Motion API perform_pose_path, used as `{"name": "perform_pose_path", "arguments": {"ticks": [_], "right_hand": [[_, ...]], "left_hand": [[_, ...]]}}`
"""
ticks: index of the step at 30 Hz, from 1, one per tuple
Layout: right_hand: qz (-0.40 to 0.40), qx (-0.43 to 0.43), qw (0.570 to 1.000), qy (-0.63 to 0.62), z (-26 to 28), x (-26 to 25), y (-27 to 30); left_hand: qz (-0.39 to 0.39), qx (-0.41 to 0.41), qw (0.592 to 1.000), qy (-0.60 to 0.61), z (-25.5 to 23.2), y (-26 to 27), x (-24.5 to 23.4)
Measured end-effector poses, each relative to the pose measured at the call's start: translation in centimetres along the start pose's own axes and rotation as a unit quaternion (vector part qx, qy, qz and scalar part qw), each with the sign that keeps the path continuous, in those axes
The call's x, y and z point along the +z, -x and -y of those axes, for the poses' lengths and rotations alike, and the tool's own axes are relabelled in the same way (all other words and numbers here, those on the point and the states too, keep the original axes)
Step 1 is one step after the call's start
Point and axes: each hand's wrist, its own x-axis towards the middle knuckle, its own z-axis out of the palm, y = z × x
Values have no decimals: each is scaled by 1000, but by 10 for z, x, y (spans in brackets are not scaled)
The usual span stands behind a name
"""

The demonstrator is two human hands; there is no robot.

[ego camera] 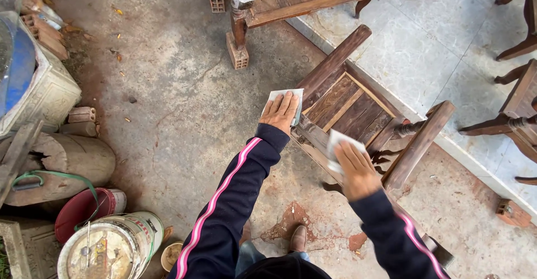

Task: Manually sanding a wooden chair using sandpaper.

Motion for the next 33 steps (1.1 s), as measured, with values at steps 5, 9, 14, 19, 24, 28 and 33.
{"name": "perform_pose_path", "arguments": {"ticks": [5, 9, 14, 19, 24, 28, 33], "right_hand": [[12, 16, 1000, -3, -14, 14, 5], [64, 22, 998, -19, 3, 8, -48], [30, -11, 999, 5, 6, -12, 2], [42, -11, 998, 46, 3, 15, -16], [118, -26, 978, 168, 43, 31, -93], [44, -49, 986, 152, 26, 5, -15], [71, -2, 984, 163, 7, -31, 72]], "left_hand": [[6, -8, 1000, -2, -6, 3, -1], [37, -16, 999, -14, -6, 1, -6], [25, -8, 999, -32, 0, 3, -2], [1, -9, 1000, -17, -5, 2, -5], [44, -14, 998, 35, -8, -7, -31], [17, -13, 999, -29, 6, 2, 2], [34, -23, 999, -23, -4, -2, -11]]}}
